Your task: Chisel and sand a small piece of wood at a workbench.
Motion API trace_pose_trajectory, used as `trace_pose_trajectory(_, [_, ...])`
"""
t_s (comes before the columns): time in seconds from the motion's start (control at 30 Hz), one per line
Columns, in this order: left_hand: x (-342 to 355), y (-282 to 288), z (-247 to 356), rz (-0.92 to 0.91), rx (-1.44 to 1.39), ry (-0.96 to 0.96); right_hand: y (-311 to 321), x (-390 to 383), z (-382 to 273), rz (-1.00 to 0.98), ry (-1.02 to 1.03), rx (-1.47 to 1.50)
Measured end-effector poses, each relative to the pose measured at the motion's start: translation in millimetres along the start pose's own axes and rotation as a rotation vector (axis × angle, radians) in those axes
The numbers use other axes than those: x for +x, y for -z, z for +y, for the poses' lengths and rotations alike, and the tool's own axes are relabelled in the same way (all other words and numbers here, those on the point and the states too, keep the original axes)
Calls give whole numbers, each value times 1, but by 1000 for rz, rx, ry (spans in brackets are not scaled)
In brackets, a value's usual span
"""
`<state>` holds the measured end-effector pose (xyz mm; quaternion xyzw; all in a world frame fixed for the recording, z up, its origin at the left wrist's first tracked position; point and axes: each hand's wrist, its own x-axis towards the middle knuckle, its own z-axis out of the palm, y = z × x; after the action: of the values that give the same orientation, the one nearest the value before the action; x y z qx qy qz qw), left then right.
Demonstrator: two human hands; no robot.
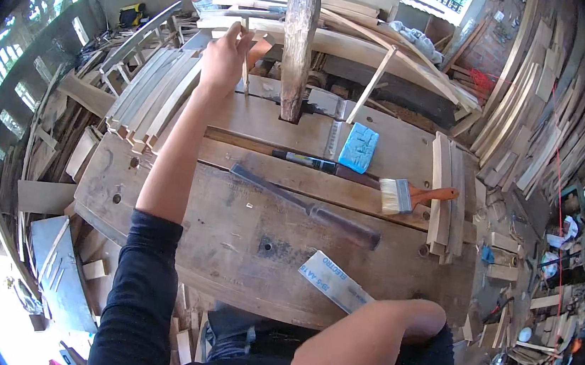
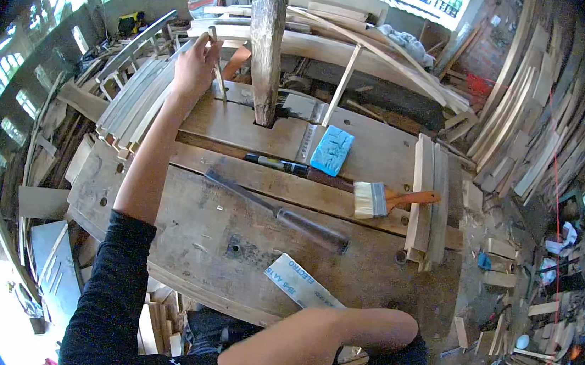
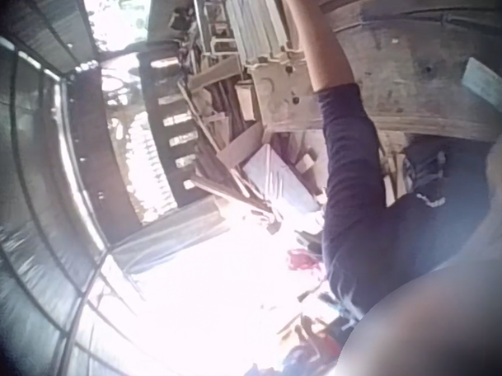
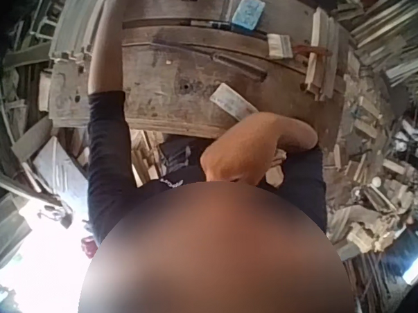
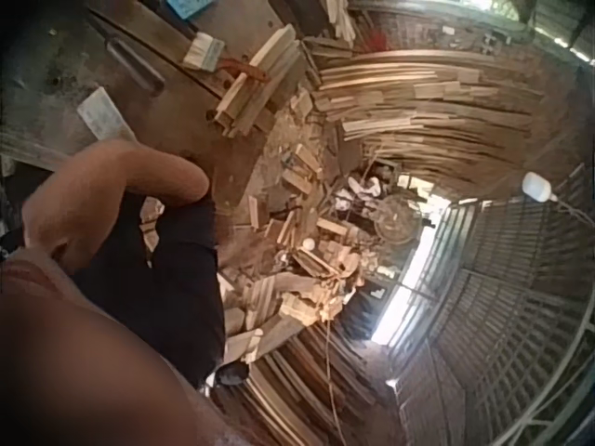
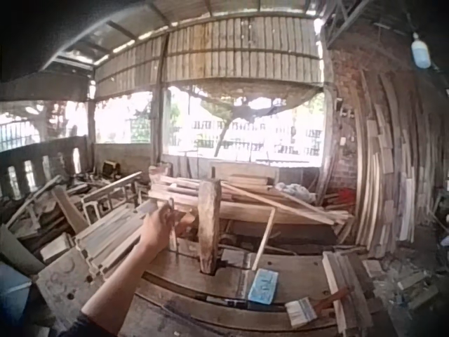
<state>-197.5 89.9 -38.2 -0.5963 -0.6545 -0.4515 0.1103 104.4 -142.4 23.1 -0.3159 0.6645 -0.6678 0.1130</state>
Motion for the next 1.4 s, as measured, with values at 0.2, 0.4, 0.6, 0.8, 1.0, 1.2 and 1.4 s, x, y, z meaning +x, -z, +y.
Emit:
trace_pose_trajectory(0.2, [-14,-6,7,20,83,-52,70,-83,0,908,-38,-136])
trace_pose_trajectory(0.4, [-9,-11,21,17,-15,-20,96,-169,-17,1925,-413,-964])
trace_pose_trajectory(0.6, [-4,20,46,601,-121,-291,104,-123,35,1209,-1055,-737])
trace_pose_trajectory(0.8, [-29,49,127,257,-797,-267,96,-107,79,930,-1290,-833])
trace_pose_trajectory(1.0, [-48,16,128,322,-955,-458,89,-108,70,780,-1394,-889])
trace_pose_trajectory(1.2, [-49,54,111,469,-1048,-338,66,-136,12,1079,-1317,-936])
trace_pose_trajectory(1.4, [-108,13,85,186,-1054,152,28,-162,5,1545,-1019,-551])
